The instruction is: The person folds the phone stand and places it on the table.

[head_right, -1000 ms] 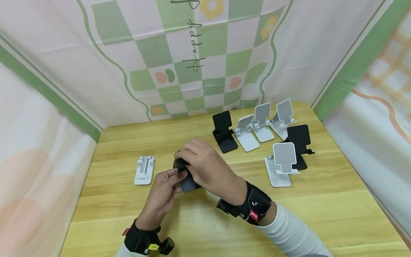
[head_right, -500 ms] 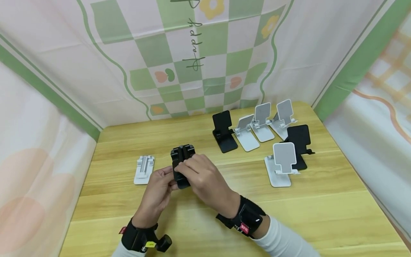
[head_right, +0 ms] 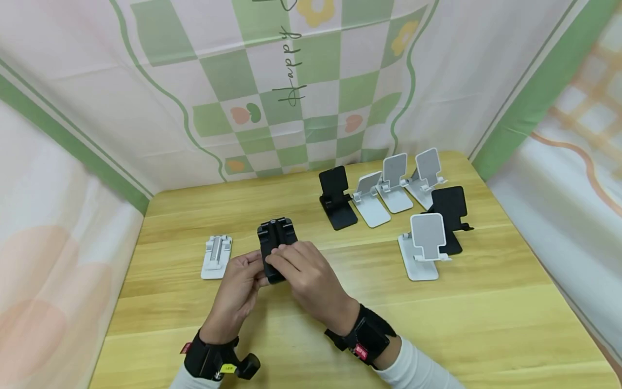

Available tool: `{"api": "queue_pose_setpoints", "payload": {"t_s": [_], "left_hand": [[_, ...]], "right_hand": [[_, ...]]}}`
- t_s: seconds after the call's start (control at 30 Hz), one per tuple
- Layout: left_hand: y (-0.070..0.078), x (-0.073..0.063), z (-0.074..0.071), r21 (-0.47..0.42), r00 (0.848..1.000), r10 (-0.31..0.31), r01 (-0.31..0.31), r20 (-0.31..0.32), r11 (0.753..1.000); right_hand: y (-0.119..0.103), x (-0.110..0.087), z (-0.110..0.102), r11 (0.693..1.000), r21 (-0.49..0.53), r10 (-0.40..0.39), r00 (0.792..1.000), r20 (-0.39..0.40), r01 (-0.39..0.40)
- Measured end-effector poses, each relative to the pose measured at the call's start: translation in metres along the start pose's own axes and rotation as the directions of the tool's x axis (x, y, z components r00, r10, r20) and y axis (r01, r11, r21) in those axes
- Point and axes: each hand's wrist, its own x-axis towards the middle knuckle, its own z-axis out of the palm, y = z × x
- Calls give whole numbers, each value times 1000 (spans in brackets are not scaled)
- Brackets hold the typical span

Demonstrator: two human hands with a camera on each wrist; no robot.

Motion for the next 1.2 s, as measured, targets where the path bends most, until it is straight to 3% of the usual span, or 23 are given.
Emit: {"api": "queue_pose_setpoints", "payload": {"t_s": [0.07, 0.13, 0.2, 0.23, 0.27, 0.33, 0.4, 0.43, 0.5, 0.57, 0.63, 0.7, 0.87, 0.97, 1.07, 1.2], "left_hand": [[1, 0, -1, 1, 1000, 7, -7, -4, 1000], [2, 0, -2, 3, 1000, 13, -13, -14, 1000], [5, 0, -2, 7, 999, 22, -21, -25, 1000], [6, -1, -2, 9, 999, 27, -27, -27, 1000], [7, -1, -2, 10, 999, 29, -29, -32, 1000], [9, -1, -2, 11, 999, 35, -35, -35, 999], [10, -2, -3, 12, 999, 43, -42, -31, 999], [10, -2, -3, 18, 998, 47, -46, -31, 999], [8, -3, -3, 36, 999, 48, -47, -25, 998], [5, -5, -4, 50, 999, 32, -31, -18, 998], [2, -6, -4, 69, 1000, 14, -14, -7, 997], [-1, -7, -5, 77, 1000, -1, 0, 4, 997], [-2, -6, -5, 79, 1000, 9, -10, 17, 997], [0, -5, -7, 66, 999, -1, -2, 43, 998], [4, -5, -11, 27, 994, -24, 21, 110, 999], [11, -6, -17, -41, 975, -45, 56, 219, 998]], "right_hand": [[1, 1, -5, 994, 80, 64, 996, 68, -70], [2, 3, -13, 964, 190, 161, 977, 140, -186], [5, 6, -22, 901, 273, 291, 936, 199, -338], [6, 8, -26, 855, 294, 372, 900, 227, -427], [9, 10, -29, 799, 309, 452, 854, 256, -516], [15, 13, -35, 661, 309, 599, 729, 330, -683], [23, 15, -37, 489, 316, 686, 582, 436, -813], [27, 16, -37, 401, 338, 692, 523, 497, -852], [33, 14, -36, 234, 373, 660, 429, 617, -898], [38, 10, -34, 98, 398, 595, 374, 711, -912], [40, 6, -32, 14, 410, 537, 352, 766, -912], [41, 3, -30, -17, 411, 506, 347, 790, -911], [45, 0, -26, 0, 430, 488, 375, 788, -903], [47, 1, -26, 2, 436, 489, 381, 784, -900], [48, 2, -26, -9, 439, 487, 380, 786, -898], [48, 3, -26, -21, 441, 484, 377, 790, -897]]}}
